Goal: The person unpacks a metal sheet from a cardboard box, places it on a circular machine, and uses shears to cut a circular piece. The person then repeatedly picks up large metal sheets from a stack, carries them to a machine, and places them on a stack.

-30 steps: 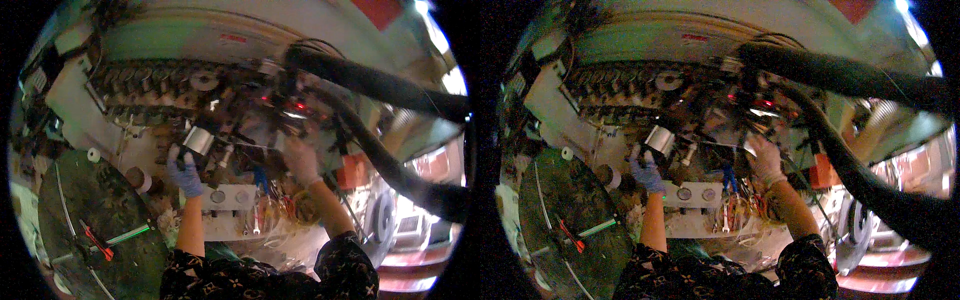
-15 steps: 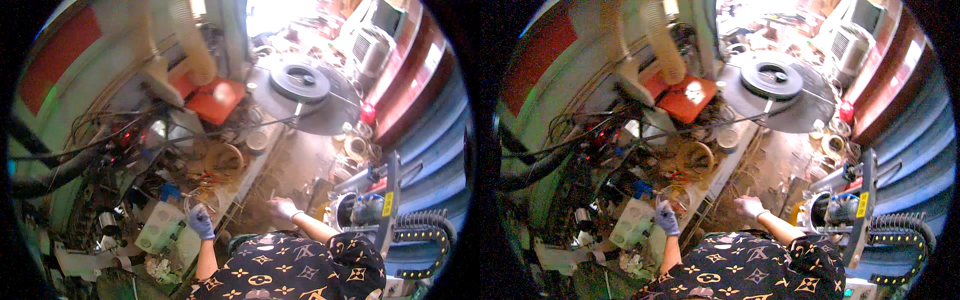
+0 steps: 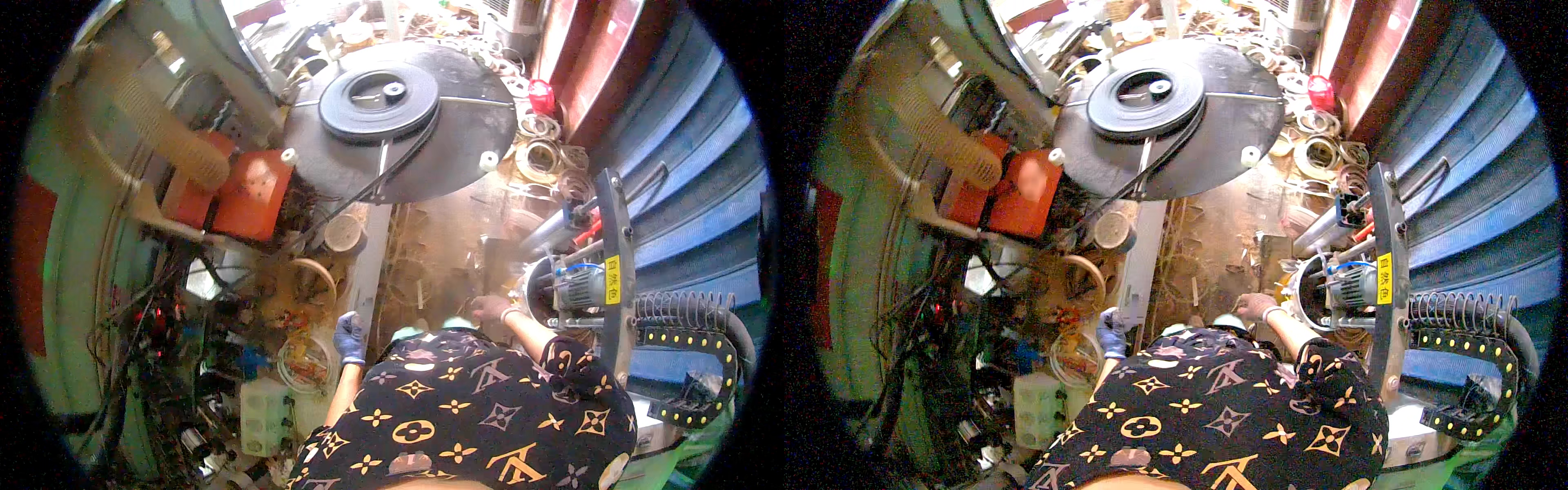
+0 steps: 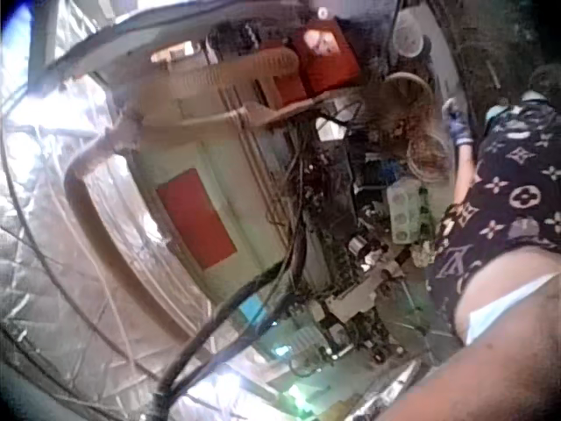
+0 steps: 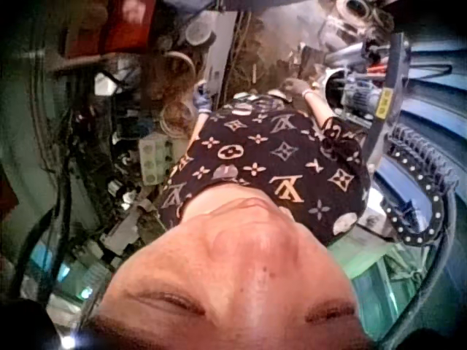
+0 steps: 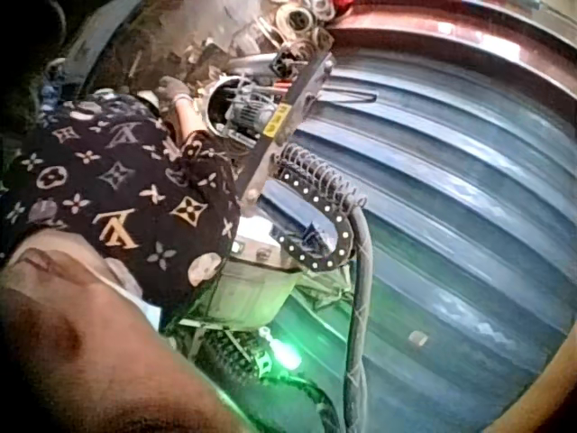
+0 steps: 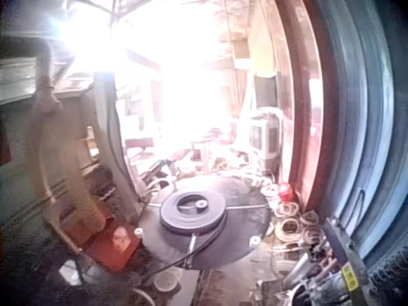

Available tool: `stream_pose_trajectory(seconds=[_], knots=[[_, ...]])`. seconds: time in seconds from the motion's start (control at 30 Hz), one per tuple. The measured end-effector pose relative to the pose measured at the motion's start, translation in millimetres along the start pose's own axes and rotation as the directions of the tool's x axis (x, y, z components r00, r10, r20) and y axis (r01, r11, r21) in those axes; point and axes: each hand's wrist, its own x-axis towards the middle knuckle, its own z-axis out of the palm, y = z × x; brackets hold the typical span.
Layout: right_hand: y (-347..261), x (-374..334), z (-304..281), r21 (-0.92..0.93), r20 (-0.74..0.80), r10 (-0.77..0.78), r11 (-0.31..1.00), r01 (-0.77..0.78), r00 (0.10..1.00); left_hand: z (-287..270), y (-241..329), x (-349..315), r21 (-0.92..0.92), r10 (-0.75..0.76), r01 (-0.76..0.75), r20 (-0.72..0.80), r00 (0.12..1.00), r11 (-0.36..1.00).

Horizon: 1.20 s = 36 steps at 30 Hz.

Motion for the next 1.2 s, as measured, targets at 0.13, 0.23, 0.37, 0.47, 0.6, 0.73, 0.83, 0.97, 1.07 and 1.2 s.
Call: stream_pose_trajectory(seconds=[0.13, 0.23, 0.37, 0.47, 0.6, 0.73, 0.83, 0.97, 1.07, 1.2], knots=[[47, 27, -29, 0.167, -0.099, 0.074, 0.984, -0.057, 0.992, 38, -17, 30, 0.123, -0.066, 0.055, 0.088, 0.994, 0.991], [73, 51, -66, 0.269, -0.152, 0.137, 0.959, -0.092, 0.979, 67, 3, 58, 0.393, -0.219, 0.121, 0.215, 0.952, 0.912], [107, 94, -140, 0.201, -0.058, 0.159, 0.969, -0.144, 0.986, 101, -25, 100, 0.475, -0.232, 0.101, 0.227, 0.946, 0.874], [173, 129, -180, 0.188, -0.155, 0.092, 0.980, -0.062, 0.984, 147, -28, 127, 0.399, -0.228, 0.141, 0.181, 0.957, 0.906], [230, 174, -259, 0.024, -0.100, 0.029, 0.999, -0.026, 0.995, 195, -61, 141, 0.605, -0.439, 0.350, -0.001, 0.899, 0.715], [254, 194, -328, -0.321, -0.069, -0.135, 0.941, 0.106, 0.988, 212, -128, 125, 0.876, -0.146, -0.106, 0.196, 0.970, 0.471], [281, 201, -360, 0.083, -0.256, -0.219, 0.965, 0.247, 0.942, 235, -152, 113, 0.864, -0.180, -0.020, 0.127, 0.975, 0.503], [267, 219, -405, 0.033, -0.063, -0.002, 0.999, 0.004, 0.998, 273, -130, 102, 0.792, -0.441, 0.385, -0.165, 0.882, 0.473], [276, 231, -442, -0.086, 0.023, -0.073, 0.994, 0.075, 0.997, 289, -131, 82, 0.712, -0.515, 0.537, -0.283, 0.809, 0.452], [360, 305, -474, -0.114, -0.101, -0.302, 0.950, 0.290, 0.948, 321, -106, 54, 0.617, -0.577, 0.683, -0.414, 0.704, 0.391]])
